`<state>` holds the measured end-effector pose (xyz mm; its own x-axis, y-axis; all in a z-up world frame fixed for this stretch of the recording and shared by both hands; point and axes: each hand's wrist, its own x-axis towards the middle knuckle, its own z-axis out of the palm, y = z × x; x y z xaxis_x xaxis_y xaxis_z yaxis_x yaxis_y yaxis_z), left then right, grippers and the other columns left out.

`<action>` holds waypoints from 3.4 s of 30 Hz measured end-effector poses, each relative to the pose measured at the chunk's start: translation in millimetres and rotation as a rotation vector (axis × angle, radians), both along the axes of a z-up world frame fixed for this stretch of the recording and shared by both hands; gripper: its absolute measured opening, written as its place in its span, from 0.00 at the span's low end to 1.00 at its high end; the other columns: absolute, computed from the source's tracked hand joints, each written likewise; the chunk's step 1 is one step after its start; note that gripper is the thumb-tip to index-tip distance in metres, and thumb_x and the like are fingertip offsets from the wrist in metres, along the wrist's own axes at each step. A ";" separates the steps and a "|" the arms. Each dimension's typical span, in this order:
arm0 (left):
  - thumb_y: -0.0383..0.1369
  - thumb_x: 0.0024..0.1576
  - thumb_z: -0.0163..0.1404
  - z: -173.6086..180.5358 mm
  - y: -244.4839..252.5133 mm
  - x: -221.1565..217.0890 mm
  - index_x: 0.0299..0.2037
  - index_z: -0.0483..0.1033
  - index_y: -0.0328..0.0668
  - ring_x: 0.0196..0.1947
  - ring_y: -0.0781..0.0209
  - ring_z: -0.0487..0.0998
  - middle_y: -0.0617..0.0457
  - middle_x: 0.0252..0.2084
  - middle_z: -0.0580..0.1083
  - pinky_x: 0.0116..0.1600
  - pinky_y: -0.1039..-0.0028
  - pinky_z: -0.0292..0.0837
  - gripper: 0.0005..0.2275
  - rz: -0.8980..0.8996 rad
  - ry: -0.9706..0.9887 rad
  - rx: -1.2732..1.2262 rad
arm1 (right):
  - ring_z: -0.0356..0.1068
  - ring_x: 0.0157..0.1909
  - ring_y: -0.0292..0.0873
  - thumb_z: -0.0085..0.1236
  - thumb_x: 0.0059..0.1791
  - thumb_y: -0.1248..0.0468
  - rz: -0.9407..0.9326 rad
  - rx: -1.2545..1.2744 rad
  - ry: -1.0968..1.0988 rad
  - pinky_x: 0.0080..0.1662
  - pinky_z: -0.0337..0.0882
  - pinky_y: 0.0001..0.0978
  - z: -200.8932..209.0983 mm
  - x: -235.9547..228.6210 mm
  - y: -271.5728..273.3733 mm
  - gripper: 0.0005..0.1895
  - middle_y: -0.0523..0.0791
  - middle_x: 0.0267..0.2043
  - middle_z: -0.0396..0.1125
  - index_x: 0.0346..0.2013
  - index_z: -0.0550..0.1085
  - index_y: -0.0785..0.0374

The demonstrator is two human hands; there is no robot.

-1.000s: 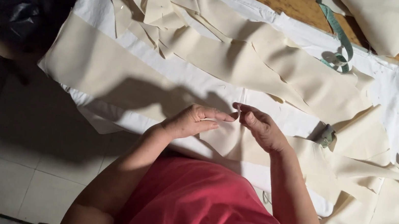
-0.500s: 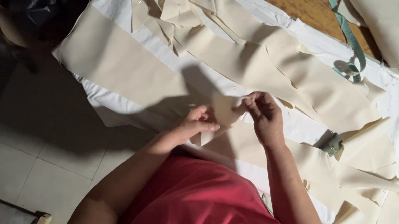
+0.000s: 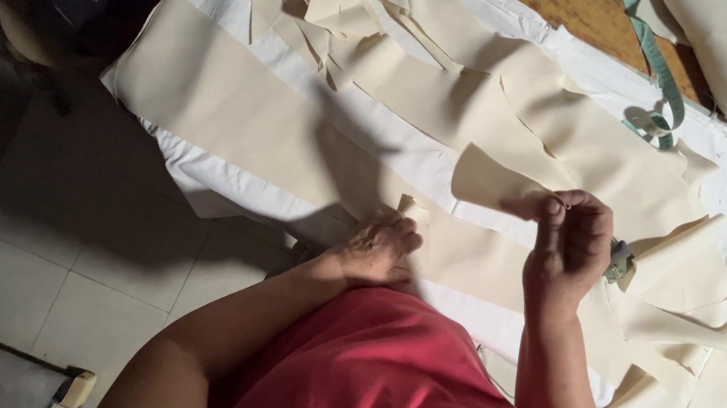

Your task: Aligning and pinning together pieces of cut fabric in preparation for sewing.

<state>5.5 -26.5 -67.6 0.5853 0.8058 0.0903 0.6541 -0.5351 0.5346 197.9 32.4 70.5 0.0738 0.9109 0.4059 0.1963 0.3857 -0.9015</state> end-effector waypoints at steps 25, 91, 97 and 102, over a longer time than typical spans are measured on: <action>0.32 0.48 0.43 -28.6 13.0 23.9 0.27 0.72 0.58 0.27 0.56 0.69 0.56 0.26 0.67 0.37 0.64 0.63 0.05 0.024 -0.060 0.236 | 0.68 0.25 0.37 0.53 0.49 0.65 -0.125 -0.275 0.163 0.32 0.66 0.19 -42.8 29.7 -22.1 0.08 0.46 0.23 0.64 0.36 0.65 0.67; 0.30 0.46 0.49 57.8 -26.7 -52.3 0.28 0.71 0.24 0.14 0.59 0.76 0.44 0.15 0.73 0.23 0.79 0.72 0.11 1.054 -0.751 -1.023 | 0.70 0.31 0.45 0.67 0.34 0.54 -0.055 -0.821 -0.525 0.33 0.70 0.34 -102.8 -85.4 5.2 0.13 0.45 0.28 0.67 0.27 0.77 0.56; 0.35 0.45 0.49 48.0 -26.8 -50.3 0.34 0.70 0.26 0.14 0.62 0.76 0.47 0.16 0.73 0.22 0.81 0.71 0.15 1.000 -0.490 -1.025 | 0.70 0.29 0.43 0.69 0.35 0.51 -0.024 -0.808 -0.519 0.28 0.70 0.34 -123.6 -69.4 5.6 0.18 0.45 0.27 0.69 0.27 0.73 0.59; 0.40 0.49 0.48 46.2 -30.6 -45.7 0.32 0.64 0.44 0.30 0.41 0.75 0.42 0.25 0.72 0.35 0.56 0.69 0.11 1.015 -0.248 -0.397 | 0.62 0.22 0.39 0.61 0.43 0.67 -0.037 -0.689 0.209 0.26 0.66 0.27 -110.5 -32.4 -24.0 0.13 0.48 0.26 0.61 0.33 0.66 0.71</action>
